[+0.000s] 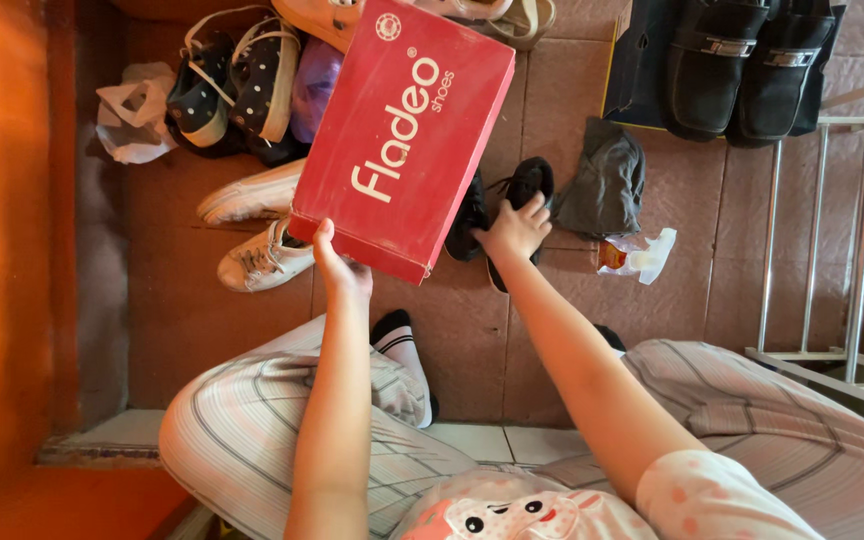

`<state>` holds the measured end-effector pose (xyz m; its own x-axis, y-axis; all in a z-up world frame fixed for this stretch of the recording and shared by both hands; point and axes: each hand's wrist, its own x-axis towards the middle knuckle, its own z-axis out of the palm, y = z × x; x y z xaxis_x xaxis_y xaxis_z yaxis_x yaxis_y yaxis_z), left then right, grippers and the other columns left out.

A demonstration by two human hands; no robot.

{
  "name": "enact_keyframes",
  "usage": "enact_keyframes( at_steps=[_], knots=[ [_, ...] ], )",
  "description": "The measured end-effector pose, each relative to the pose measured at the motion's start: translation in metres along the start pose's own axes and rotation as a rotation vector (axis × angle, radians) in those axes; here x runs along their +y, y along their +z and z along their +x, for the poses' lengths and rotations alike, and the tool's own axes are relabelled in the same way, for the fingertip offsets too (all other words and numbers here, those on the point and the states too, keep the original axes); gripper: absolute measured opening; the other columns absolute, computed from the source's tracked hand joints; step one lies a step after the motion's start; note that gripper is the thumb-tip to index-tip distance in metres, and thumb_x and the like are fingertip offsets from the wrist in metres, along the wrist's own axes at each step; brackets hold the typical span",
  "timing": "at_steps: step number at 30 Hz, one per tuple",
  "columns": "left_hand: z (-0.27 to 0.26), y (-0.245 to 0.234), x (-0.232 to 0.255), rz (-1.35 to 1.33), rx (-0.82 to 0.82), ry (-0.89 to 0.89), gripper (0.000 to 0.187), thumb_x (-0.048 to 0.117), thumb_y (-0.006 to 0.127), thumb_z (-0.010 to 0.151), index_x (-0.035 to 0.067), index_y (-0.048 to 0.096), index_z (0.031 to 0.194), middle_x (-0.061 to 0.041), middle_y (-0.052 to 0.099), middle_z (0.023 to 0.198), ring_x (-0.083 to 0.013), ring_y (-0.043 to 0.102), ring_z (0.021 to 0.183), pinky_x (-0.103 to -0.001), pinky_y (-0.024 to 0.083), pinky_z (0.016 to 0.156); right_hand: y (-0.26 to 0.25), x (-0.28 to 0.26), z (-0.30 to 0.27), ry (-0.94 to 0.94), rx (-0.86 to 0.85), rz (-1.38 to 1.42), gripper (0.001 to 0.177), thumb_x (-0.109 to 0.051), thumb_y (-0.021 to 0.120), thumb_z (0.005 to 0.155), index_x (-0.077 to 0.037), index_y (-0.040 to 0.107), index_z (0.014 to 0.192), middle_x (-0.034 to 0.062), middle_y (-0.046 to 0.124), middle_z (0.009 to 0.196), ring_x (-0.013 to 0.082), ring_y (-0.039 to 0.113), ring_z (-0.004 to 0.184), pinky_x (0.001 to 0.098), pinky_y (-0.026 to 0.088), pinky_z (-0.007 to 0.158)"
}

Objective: The person cleans a pair of black shoes and a pair of white shoes with a cloth, then ties the laces of a black shoe and places them in a box.

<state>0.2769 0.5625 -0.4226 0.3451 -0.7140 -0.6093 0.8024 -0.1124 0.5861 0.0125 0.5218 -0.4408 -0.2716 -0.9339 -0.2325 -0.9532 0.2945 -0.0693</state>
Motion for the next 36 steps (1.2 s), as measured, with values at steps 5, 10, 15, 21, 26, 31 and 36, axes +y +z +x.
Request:
enact_keyframes(
  at_steps=[5, 10, 15, 21, 26, 31, 36],
  knots=[
    [-0.001, -0.004, 0.003, 0.015, -0.058, 0.040, 0.071, 0.039, 0.069, 0.084, 0.012, 0.047, 0.145, -0.007, 0.057, 0.141, -0.0262, 0.055, 0.129, -0.046, 0.047, 0.106, 0.030, 0.036, 0.015, -0.018, -0.019, 0.091, 0.028, -0.041, 0.078, 0.080, -0.021, 0.079, 0.100, 0.0149, 0.063, 0.118, 0.0391, 0.063, 0.108, 0.0526, 0.046, 0.092],
    [0.006, -0.002, 0.005, 0.167, 0.055, 0.141, 0.062, 0.026, 0.070, 0.080, 0.012, 0.052, 0.137, -0.006, 0.061, 0.127, -0.0262, 0.061, 0.114, -0.045, 0.053, 0.092, 0.041, 0.083, 0.009, 0.022, 0.168, 0.412, 0.024, -0.035, 0.071, 0.086, -0.013, 0.076, 0.095, 0.0142, 0.067, 0.101, 0.0397, 0.067, 0.094, 0.0518, 0.051, 0.078],
    [0.026, -0.010, 0.025, 0.291, 0.089, 0.267, 0.050, 0.020, 0.073, 0.080, 0.004, 0.061, 0.126, -0.011, 0.068, 0.114, -0.0258, 0.069, 0.102, -0.045, 0.059, 0.088, 0.039, 0.125, 0.009, 0.133, 0.260, 0.491, 0.027, -0.030, 0.070, 0.092, -0.003, 0.066, 0.090, 0.0177, 0.065, 0.100, 0.0442, 0.063, 0.094, 0.0540, 0.049, 0.078],
    [0.059, -0.018, 0.020, 0.490, -0.082, 0.293, 0.042, 0.020, 0.081, 0.082, -0.001, 0.069, 0.116, -0.010, 0.071, 0.111, -0.0213, 0.066, 0.100, -0.037, 0.055, 0.089, -0.003, 0.153, 0.010, -0.016, 0.395, 0.702, 0.025, -0.019, 0.071, 0.091, 0.002, 0.058, 0.087, 0.0184, 0.060, 0.092, 0.0428, 0.059, 0.089, 0.0504, 0.046, 0.077],
    [0.083, -0.014, -0.011, 0.474, -0.084, 0.183, 0.038, 0.022, 0.079, 0.079, 0.003, 0.071, 0.111, -0.008, 0.072, 0.104, -0.0198, 0.068, 0.092, -0.034, 0.056, 0.082, -0.074, 0.157, 0.001, 0.011, 0.503, 0.704, 0.020, -0.016, 0.073, 0.086, 0.000, 0.061, 0.083, 0.0159, 0.060, 0.088, 0.0390, 0.060, 0.082, 0.0470, 0.046, 0.072],
    [0.094, -0.028, -0.047, 0.463, -0.162, -0.005, 0.036, 0.022, 0.078, 0.079, 0.002, 0.070, 0.109, -0.010, 0.073, 0.101, -0.0214, 0.071, 0.087, -0.037, 0.058, 0.079, -0.098, 0.161, -0.008, 0.061, 0.568, 0.685, 0.021, -0.016, 0.076, 0.084, -0.001, 0.061, 0.079, 0.0134, 0.059, 0.084, 0.0363, 0.061, 0.078, 0.0449, 0.047, 0.070],
    [0.095, -0.040, -0.100, 0.653, -0.170, -0.026, 0.042, 0.021, 0.078, 0.084, -0.005, 0.071, 0.116, -0.013, 0.076, 0.105, -0.0240, 0.071, 0.091, -0.037, 0.058, 0.082, -0.094, 0.152, -0.017, -0.052, 0.510, 0.682, 0.019, -0.013, 0.076, 0.080, -0.002, 0.062, 0.077, 0.0137, 0.058, 0.082, 0.0356, 0.060, 0.077, 0.0450, 0.045, 0.068]
  ],
)
